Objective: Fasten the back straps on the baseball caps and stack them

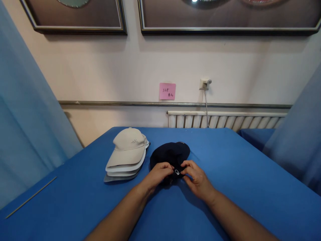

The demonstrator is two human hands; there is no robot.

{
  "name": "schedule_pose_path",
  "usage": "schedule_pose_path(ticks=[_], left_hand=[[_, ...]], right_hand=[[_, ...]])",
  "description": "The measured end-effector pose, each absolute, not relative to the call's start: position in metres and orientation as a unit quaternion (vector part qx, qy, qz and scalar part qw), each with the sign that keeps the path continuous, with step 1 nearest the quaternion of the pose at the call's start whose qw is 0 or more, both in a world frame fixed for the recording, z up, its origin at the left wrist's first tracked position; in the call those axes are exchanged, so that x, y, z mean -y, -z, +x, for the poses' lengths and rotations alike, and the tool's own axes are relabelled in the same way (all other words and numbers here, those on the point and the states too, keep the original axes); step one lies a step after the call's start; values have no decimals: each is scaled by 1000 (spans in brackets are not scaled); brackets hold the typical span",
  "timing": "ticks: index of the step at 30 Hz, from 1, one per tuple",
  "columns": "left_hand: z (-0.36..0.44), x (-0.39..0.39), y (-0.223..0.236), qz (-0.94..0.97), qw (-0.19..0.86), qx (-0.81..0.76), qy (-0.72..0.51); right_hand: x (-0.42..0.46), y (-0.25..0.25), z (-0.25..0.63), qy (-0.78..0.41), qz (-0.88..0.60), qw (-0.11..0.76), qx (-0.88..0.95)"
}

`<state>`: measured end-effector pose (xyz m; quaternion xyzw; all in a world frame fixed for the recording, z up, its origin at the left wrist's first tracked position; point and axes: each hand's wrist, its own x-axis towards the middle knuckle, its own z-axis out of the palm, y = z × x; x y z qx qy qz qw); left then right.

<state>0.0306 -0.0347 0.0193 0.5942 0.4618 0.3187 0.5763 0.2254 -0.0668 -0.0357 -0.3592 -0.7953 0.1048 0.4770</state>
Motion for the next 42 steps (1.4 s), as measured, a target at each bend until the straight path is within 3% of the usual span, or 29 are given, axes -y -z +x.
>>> schedule_pose_path(ticks=[15,30,42], left_hand=[[33,40,-22,600,556,-493,-297],[25,36,-29,596,589,-459,-295],[29,35,-17,610,576,-469,-276]], right_hand=[[79,27,217,-26,-312,430,847],[77,24,224,-37,-331,475,815],[82,20,222,-52,-316,455,831]])
